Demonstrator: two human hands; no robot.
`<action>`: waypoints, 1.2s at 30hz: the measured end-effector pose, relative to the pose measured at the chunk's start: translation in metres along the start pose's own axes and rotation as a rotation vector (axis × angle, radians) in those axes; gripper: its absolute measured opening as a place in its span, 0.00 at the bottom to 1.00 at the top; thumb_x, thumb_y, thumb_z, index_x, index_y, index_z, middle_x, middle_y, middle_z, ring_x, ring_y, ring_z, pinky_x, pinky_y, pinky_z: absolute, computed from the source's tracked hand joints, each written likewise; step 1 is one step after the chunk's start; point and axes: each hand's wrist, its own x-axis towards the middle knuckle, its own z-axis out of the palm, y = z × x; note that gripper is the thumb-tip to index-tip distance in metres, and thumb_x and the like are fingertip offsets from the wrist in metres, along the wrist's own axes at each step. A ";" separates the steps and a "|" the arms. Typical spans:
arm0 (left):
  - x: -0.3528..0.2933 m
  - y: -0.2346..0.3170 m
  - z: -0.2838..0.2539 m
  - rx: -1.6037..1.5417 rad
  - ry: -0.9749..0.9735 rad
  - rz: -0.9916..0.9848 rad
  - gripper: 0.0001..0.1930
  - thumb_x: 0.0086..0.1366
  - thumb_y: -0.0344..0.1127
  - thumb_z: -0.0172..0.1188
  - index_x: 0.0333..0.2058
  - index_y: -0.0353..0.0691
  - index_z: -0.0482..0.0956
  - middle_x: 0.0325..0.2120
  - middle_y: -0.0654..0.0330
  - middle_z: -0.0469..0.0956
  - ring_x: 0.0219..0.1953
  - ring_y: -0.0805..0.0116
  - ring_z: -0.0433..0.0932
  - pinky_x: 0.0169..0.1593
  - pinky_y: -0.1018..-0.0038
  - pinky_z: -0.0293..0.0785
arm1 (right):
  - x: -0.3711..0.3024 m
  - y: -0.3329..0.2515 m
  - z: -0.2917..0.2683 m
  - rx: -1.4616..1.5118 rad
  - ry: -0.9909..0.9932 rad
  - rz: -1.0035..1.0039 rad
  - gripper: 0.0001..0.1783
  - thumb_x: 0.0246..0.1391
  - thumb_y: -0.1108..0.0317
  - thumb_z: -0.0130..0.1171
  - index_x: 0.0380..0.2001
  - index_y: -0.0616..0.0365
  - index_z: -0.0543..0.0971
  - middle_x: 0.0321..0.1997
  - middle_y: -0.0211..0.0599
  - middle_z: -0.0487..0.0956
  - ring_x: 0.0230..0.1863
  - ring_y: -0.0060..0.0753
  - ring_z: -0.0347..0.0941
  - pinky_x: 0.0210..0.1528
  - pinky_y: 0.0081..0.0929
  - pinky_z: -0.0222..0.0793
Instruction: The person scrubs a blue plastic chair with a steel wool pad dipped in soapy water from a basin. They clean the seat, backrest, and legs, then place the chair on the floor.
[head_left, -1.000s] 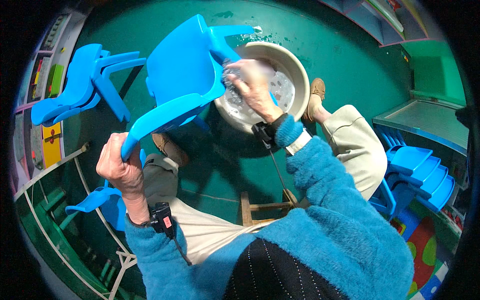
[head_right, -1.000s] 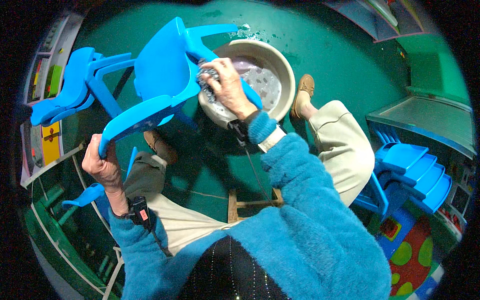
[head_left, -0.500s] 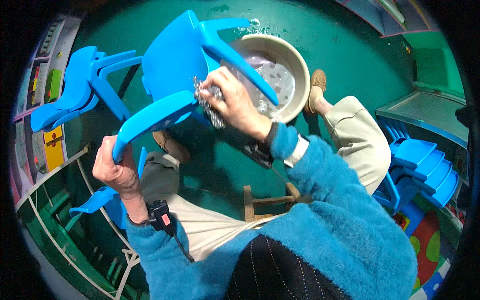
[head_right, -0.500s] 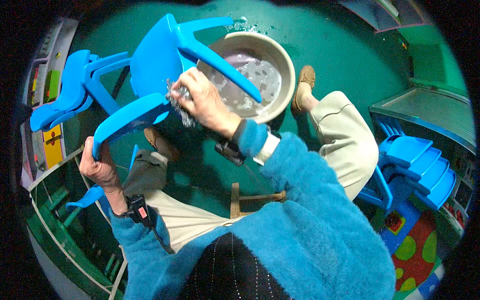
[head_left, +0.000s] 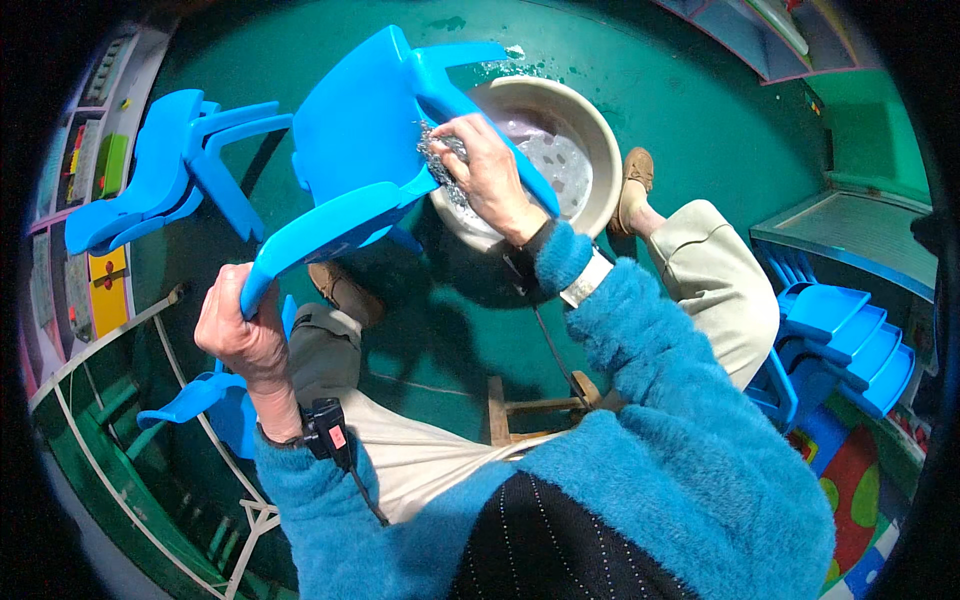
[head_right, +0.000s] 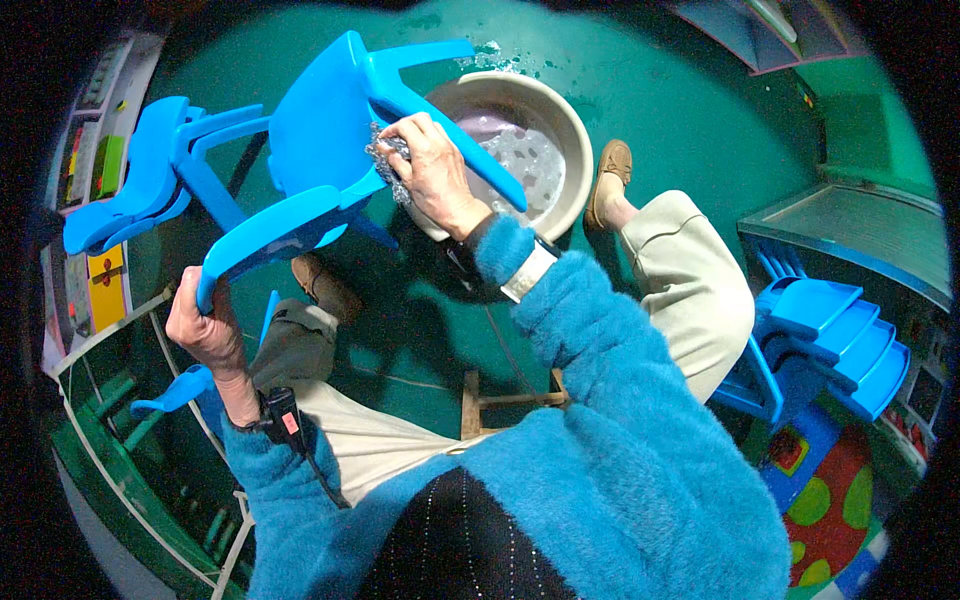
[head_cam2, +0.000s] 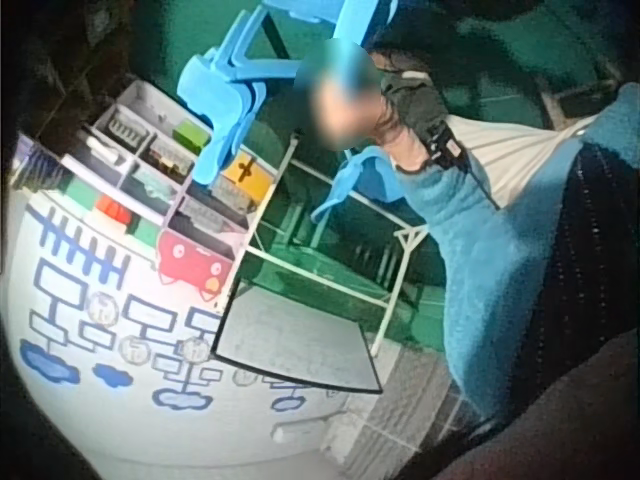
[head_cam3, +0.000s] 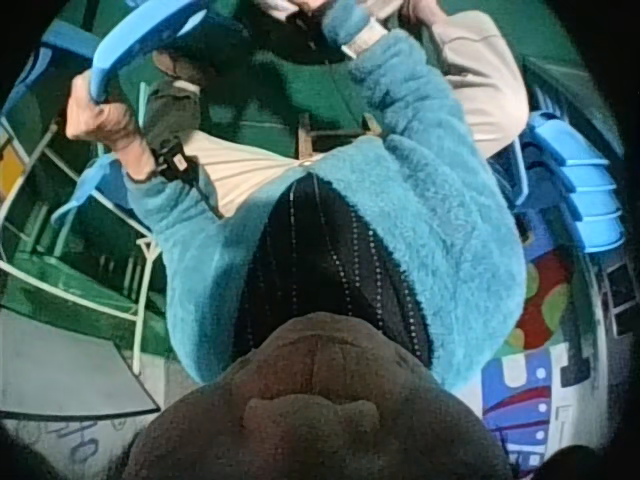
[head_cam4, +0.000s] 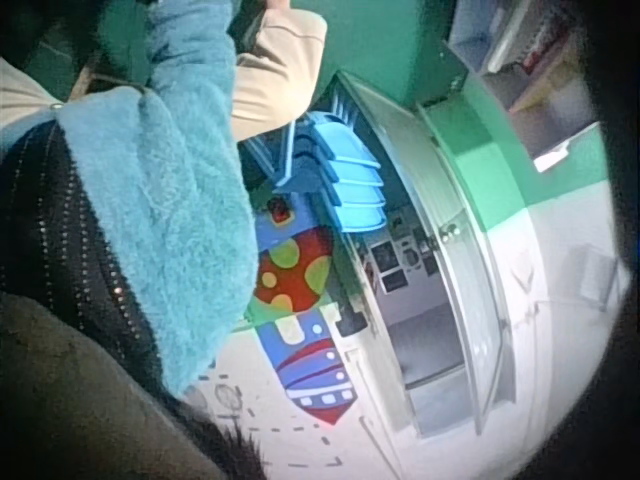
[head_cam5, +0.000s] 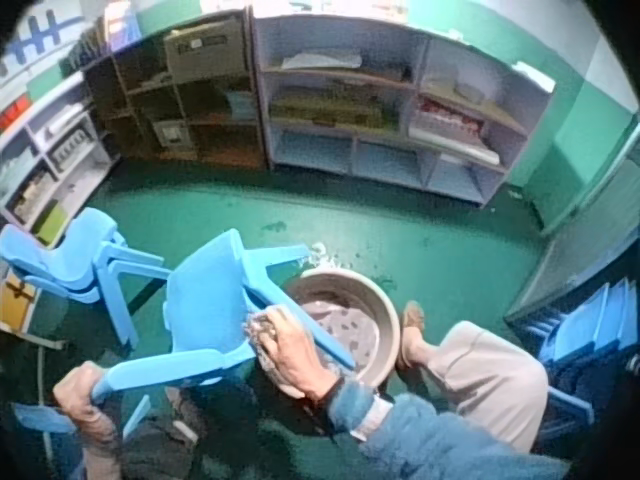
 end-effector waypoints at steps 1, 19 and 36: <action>0.000 0.001 0.000 -0.009 -0.017 -0.053 0.10 0.56 0.35 0.70 0.30 0.38 0.78 0.22 0.57 0.75 0.23 0.61 0.76 0.27 0.70 0.68 | -0.004 0.004 0.000 0.027 0.032 0.009 0.11 0.56 0.67 0.63 0.42 0.54 0.79 0.44 0.42 0.75 0.46 0.47 0.75 0.48 0.39 0.72; 0.005 0.010 -0.001 0.030 -0.039 0.043 0.12 0.59 0.33 0.70 0.36 0.35 0.78 0.25 0.55 0.76 0.24 0.60 0.76 0.29 0.70 0.70 | 0.024 0.002 -0.021 -0.202 -0.166 -0.279 0.24 0.50 0.72 0.61 0.53 0.54 0.78 0.51 0.40 0.74 0.50 0.49 0.70 0.54 0.41 0.68; 0.004 0.009 -0.002 0.001 -0.032 0.045 0.09 0.59 0.31 0.69 0.34 0.35 0.78 0.23 0.56 0.75 0.23 0.63 0.75 0.28 0.71 0.69 | 0.014 0.000 -0.024 -0.096 -0.245 -0.187 0.26 0.58 0.75 0.58 0.60 0.54 0.72 0.59 0.45 0.76 0.59 0.50 0.71 0.63 0.41 0.67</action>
